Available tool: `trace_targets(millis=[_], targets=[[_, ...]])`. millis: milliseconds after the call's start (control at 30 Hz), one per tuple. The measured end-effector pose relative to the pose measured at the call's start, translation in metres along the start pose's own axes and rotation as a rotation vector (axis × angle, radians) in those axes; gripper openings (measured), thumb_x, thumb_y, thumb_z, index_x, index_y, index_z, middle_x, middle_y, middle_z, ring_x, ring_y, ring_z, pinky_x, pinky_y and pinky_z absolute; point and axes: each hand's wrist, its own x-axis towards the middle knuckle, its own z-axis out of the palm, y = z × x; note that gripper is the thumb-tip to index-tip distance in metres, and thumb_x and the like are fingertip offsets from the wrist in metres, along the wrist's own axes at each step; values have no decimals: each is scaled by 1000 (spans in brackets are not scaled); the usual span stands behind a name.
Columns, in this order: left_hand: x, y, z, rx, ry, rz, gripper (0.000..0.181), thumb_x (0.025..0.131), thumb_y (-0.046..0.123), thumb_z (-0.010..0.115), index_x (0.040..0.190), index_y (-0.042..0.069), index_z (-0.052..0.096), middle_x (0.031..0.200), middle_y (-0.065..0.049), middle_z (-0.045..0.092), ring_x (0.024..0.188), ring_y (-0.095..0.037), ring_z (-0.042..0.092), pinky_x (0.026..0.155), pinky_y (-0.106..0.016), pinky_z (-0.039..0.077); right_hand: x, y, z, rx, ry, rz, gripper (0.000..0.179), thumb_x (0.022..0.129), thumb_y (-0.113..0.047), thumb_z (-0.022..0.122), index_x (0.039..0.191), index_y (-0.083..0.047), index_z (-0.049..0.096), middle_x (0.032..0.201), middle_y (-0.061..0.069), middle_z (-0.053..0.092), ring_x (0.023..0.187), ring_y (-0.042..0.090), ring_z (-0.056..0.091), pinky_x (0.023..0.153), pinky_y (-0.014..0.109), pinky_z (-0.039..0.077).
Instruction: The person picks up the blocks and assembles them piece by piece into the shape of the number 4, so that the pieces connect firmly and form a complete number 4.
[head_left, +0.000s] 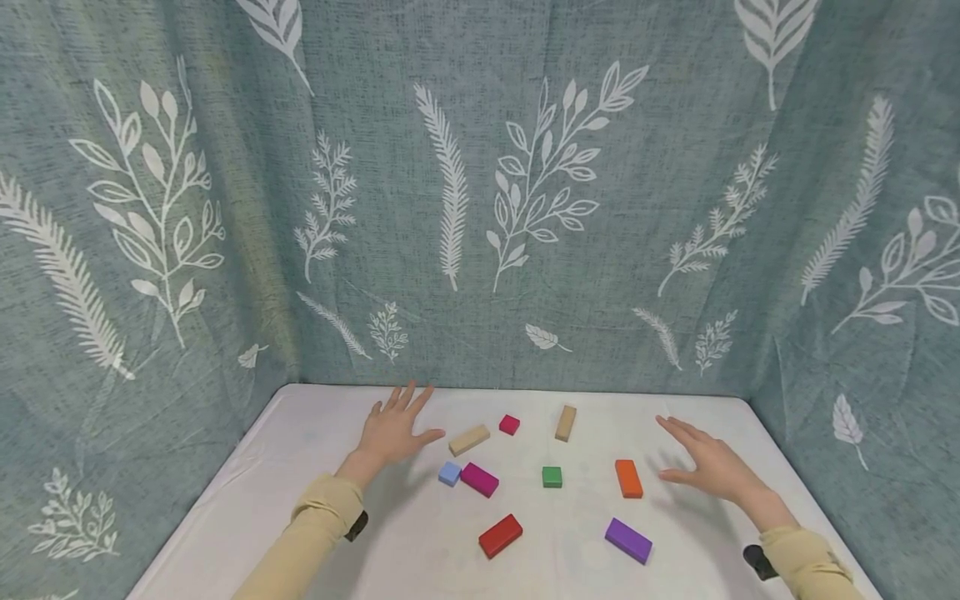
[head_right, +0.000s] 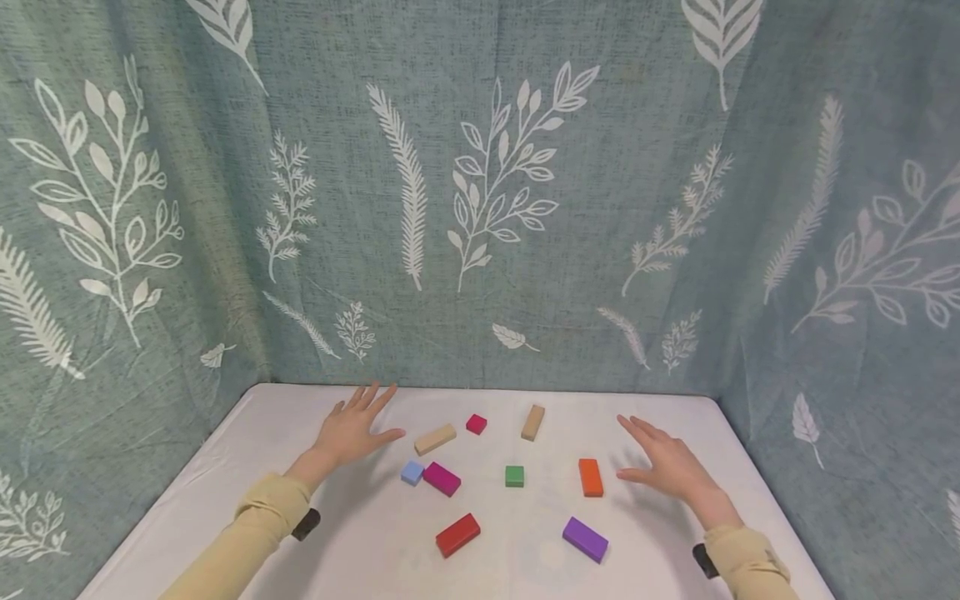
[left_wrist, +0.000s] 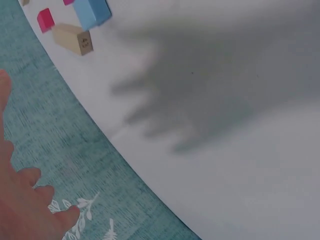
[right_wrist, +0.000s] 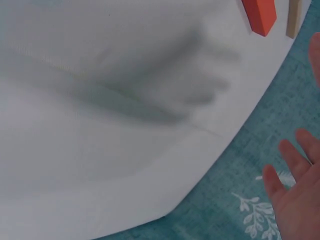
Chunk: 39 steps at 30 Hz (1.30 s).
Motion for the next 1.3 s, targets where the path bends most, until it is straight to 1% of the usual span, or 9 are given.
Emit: trace_targets(millis=[233,500,633,800,867,1000,1100,1200,1300], targets=[[0,10,3,-50,19,50,75,89,52,57,149,16,30,154,-19,28,140,-43,27,108,-64,26,2,-2,3,35,-25,9,79,78,-34,76,142,-6,40,140,24,47,122,46,49,95,62,41],[-1,20,8,-119,15,111,70,89,49,58,145,13,39,152,-18,34,140,-42,29,108,-59,30,1,-3,3,77,-58,22,76,79,-33,75,142,-6,41,139,22,49,124,45,47,94,65,38],[-2,24,9,-167,10,137,66,89,46,59,143,11,42,150,-17,36,139,-40,31,107,-58,33,0,-4,4,96,-59,11,75,79,-33,75,141,-5,43,138,21,51,124,44,48,96,62,40],[-3,29,11,-259,-28,162,63,90,42,61,142,10,44,149,-14,40,137,-38,36,105,-57,36,0,-5,5,120,-88,-1,74,80,-35,74,141,-5,43,139,18,51,126,41,48,99,57,41],[-4,32,13,-297,-52,173,63,89,42,61,142,11,44,149,-13,40,136,-37,38,104,-57,37,0,-6,6,131,-105,1,74,80,-36,73,141,-5,43,139,18,50,126,41,47,100,56,41],[-8,39,15,-364,-105,202,63,89,40,62,141,10,45,149,-14,41,137,-37,37,106,-58,35,0,-9,9,149,-126,-1,74,80,-36,73,141,-6,43,139,16,51,127,39,48,100,55,41],[-10,42,17,-397,-139,234,62,89,39,62,141,9,45,148,-15,42,138,-37,35,108,-57,33,0,-11,10,153,-132,-13,73,81,-36,73,141,-7,44,139,15,52,126,38,49,100,53,42],[-10,43,19,-407,-162,271,60,90,37,63,140,10,46,147,-13,43,138,-36,36,109,-55,32,0,-14,11,153,-137,-31,72,81,-36,73,140,-7,45,138,14,52,126,37,49,100,52,43],[-11,44,21,-411,-167,317,59,90,33,63,140,9,46,147,-12,44,137,-35,37,110,-52,33,0,-17,12,147,-141,-48,71,81,-36,73,140,-8,45,138,13,53,125,36,51,99,50,44]])
